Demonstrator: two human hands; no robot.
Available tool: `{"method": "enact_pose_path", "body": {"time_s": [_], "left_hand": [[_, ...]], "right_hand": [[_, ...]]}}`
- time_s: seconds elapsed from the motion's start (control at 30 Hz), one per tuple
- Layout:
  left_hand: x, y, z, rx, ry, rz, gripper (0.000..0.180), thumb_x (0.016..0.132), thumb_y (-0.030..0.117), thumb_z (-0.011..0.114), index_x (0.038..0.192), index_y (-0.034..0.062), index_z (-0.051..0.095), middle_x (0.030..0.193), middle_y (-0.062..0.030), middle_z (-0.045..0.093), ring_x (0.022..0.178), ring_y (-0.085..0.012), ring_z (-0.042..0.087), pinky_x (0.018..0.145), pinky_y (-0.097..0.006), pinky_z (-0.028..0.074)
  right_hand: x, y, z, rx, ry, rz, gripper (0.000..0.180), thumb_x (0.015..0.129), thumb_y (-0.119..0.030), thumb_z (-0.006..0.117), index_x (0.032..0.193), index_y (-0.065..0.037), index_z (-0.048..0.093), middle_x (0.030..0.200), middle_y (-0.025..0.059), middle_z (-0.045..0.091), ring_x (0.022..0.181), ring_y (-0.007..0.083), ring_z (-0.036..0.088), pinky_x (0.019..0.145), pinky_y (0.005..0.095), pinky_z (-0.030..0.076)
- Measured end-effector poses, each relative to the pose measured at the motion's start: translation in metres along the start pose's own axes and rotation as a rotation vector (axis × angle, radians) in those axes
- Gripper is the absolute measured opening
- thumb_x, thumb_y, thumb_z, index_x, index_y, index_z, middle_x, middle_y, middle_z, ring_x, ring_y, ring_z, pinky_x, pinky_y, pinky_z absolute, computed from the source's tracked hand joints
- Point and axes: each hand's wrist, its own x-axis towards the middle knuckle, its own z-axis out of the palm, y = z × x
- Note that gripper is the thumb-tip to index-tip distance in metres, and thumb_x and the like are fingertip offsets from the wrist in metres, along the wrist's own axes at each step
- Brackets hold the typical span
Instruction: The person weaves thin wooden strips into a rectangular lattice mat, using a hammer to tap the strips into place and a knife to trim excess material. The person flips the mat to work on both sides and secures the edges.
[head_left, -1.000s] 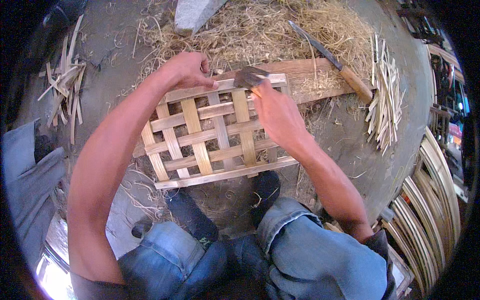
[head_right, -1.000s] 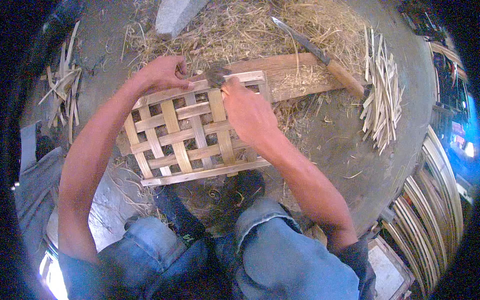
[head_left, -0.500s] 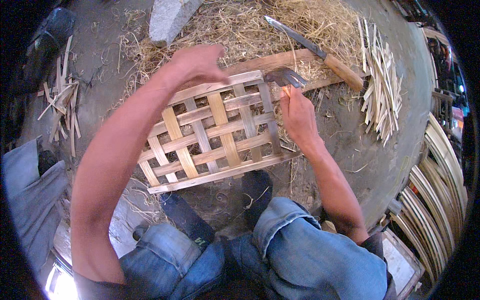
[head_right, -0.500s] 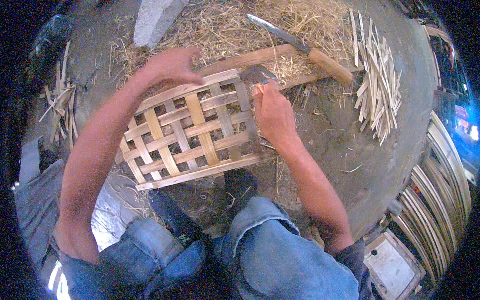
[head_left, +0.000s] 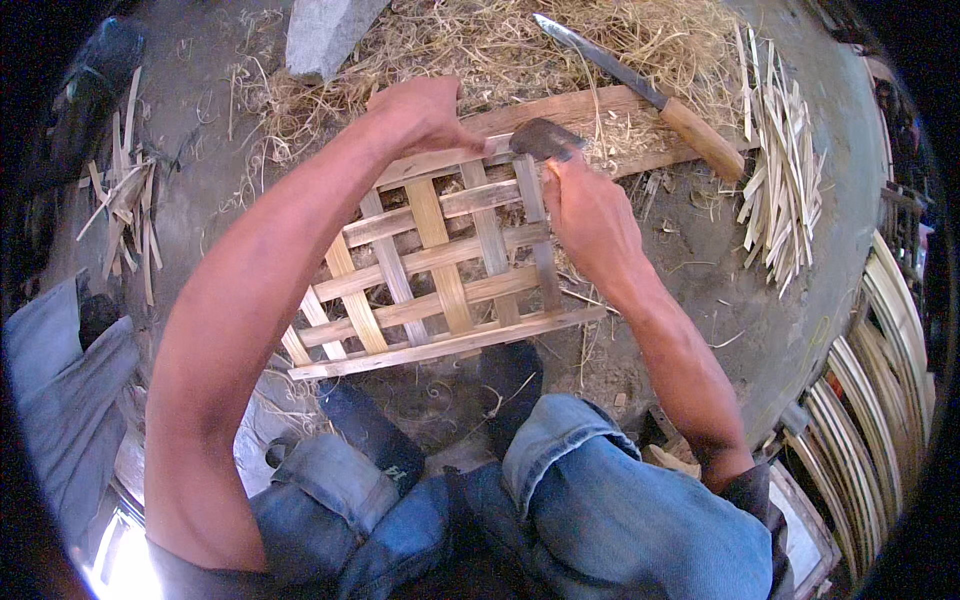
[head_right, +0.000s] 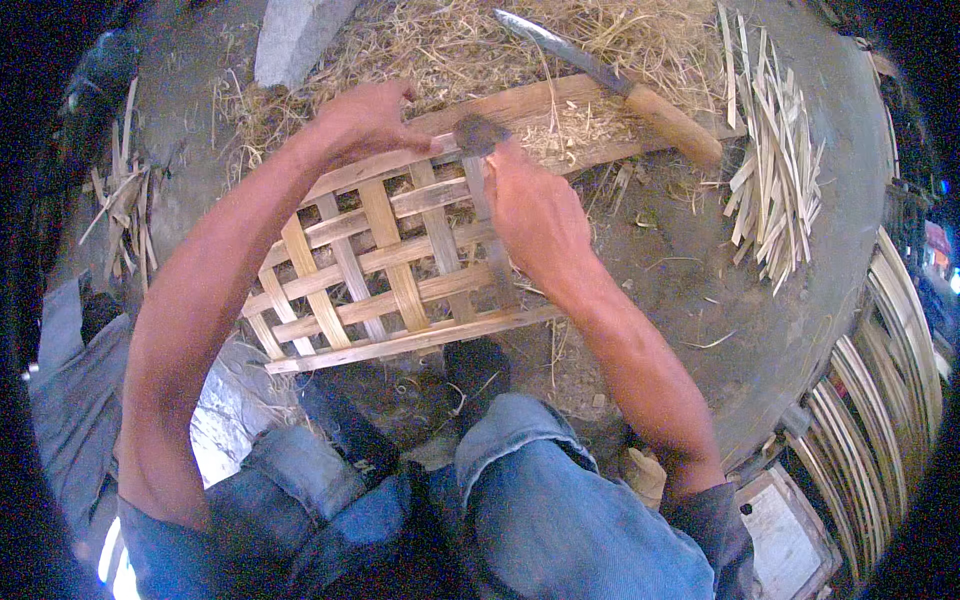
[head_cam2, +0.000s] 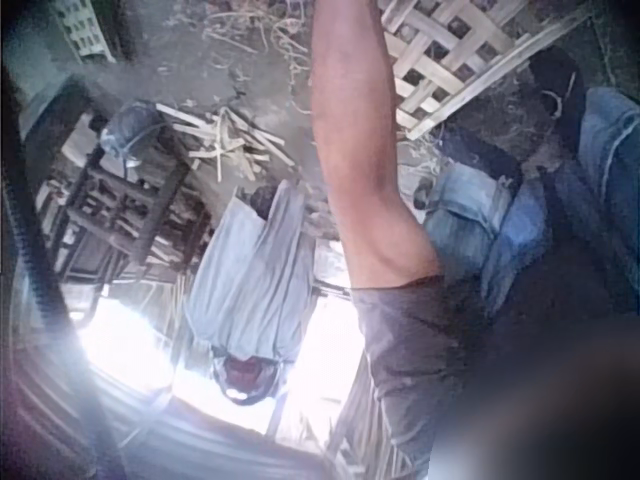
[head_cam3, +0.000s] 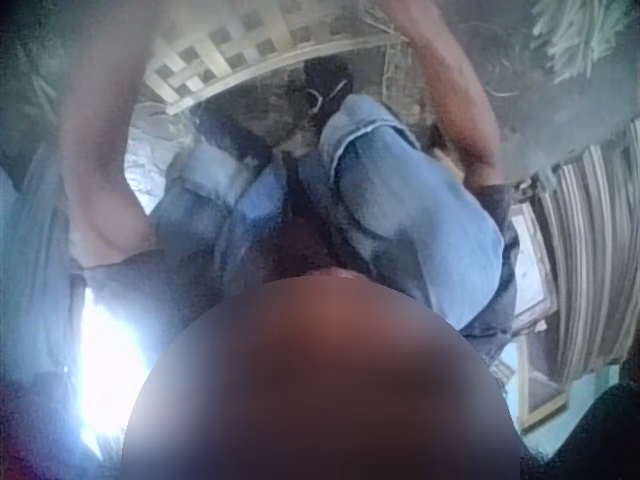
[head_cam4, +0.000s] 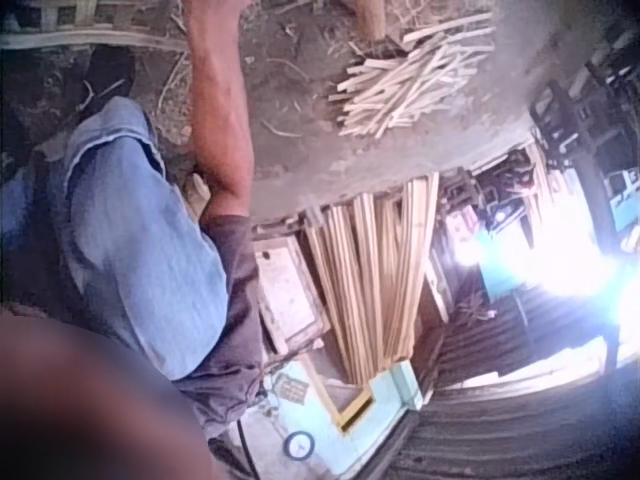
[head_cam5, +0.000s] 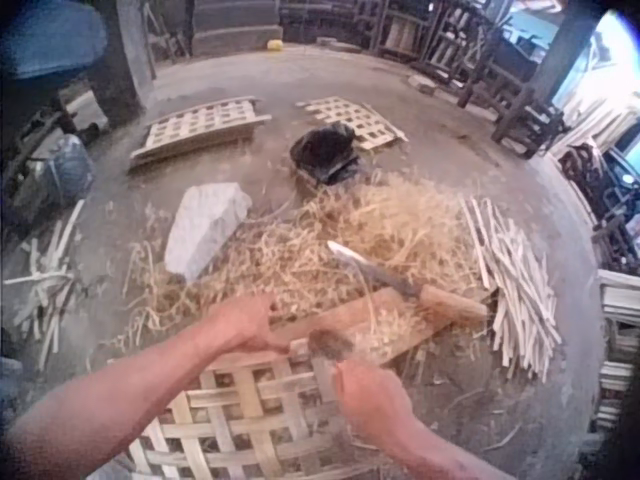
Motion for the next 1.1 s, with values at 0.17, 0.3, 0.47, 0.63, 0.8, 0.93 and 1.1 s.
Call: {"method": "enact_pose_path", "body": {"time_s": [0.17,0.3,0.47,0.63,0.8,0.93,1.1], "left_hand": [[0.003,-0.007,0.003,-0.026,0.022,0.056,0.099,0.059,0.068,0.078,0.131,0.0044,0.054,0.124,-0.0192,0.062,0.113,-0.036,0.061,0.096,-0.047,0.049],[0.003,-0.007,0.002,-0.05,0.028,0.072,0.103,0.059,0.07,0.076,0.132,0.0007,0.052,0.121,-0.0248,0.062,0.113,-0.0391,0.06,0.098,-0.046,0.047],[-0.019,0.0,-0.013,0.04,0.036,0.033,0.103,0.061,0.073,0.073,0.133,0.0033,0.051,0.125,-0.0233,0.06,0.117,-0.0381,0.059,0.098,-0.047,0.047],[-0.051,-0.051,-0.039,0.299,0.139,0.173,0.071,0.079,0.06,0.068,0.126,0.0085,0.055,0.112,-0.0149,0.067,0.105,-0.0324,0.065,0.085,-0.048,0.053],[-0.103,-0.148,-0.046,0.146,-0.01,0.355,0.035,0.087,0.024,0.064,0.115,0.0048,0.06,0.104,-0.0165,0.066,0.099,-0.0348,0.064,0.085,-0.046,0.05],[-0.127,-0.174,-0.007,-0.037,-0.05,0.271,0.023,0.087,0.022,0.062,0.101,0.0031,0.064,0.096,-0.0158,0.067,0.093,-0.0341,0.065,0.082,-0.044,0.051],[-0.124,-0.178,-0.001,-0.057,-0.053,0.294,0.02,0.087,0.022,0.063,0.095,0.0036,0.064,0.093,-0.0149,0.068,0.089,-0.034,0.066,0.078,-0.044,0.051]], "right_hand": [[0.006,-0.014,-0.022,-0.073,-0.106,0.031,0.024,0.098,-0.021,0.046,0.103,0.002,0.053,0.08,0.0271,0.062,0.078,0.0455,0.062,0.067,0.053,0.047],[0.0,-0.014,-0.017,0.014,-0.056,0.025,0.023,0.098,-0.02,0.048,0.102,0.002,0.054,0.082,0.0257,0.063,0.078,0.046,0.061,0.067,0.0517,0.046],[-0.026,-0.013,0.008,0.126,0.088,-0.053,0.022,0.099,-0.019,0.049,0.099,0.002,0.054,0.084,0.0258,0.062,0.081,0.0469,0.06,0.068,0.0523,0.045],[-0.022,-0.014,0.029,0.111,0.037,0.058,0.023,0.1,-0.021,0.047,0.098,0.001,0.056,0.084,0.0255,0.061,0.081,0.0473,0.059,0.069,0.0521,0.045],[-0.027,-0.009,0.03,0.086,0.054,0.056,0.023,0.101,-0.02,0.047,0.099,0.001,0.055,0.088,0.0248,0.06,0.083,0.0457,0.058,0.071,0.0513,0.044],[-0.028,-0.012,0.03,0.123,0.187,-0.091,0.023,0.101,-0.02,0.047,0.102,0.002,0.053,0.093,0.0246,0.059,0.086,0.0442,0.058,0.072,0.0503,0.044],[-0.029,0.0,0.035,-0.003,0.244,-0.061,0.023,0.101,-0.021,0.046,0.102,0.001,0.051,0.09,0.0221,0.059,0.083,0.0423,0.057,0.072,0.0478,0.044]]}}
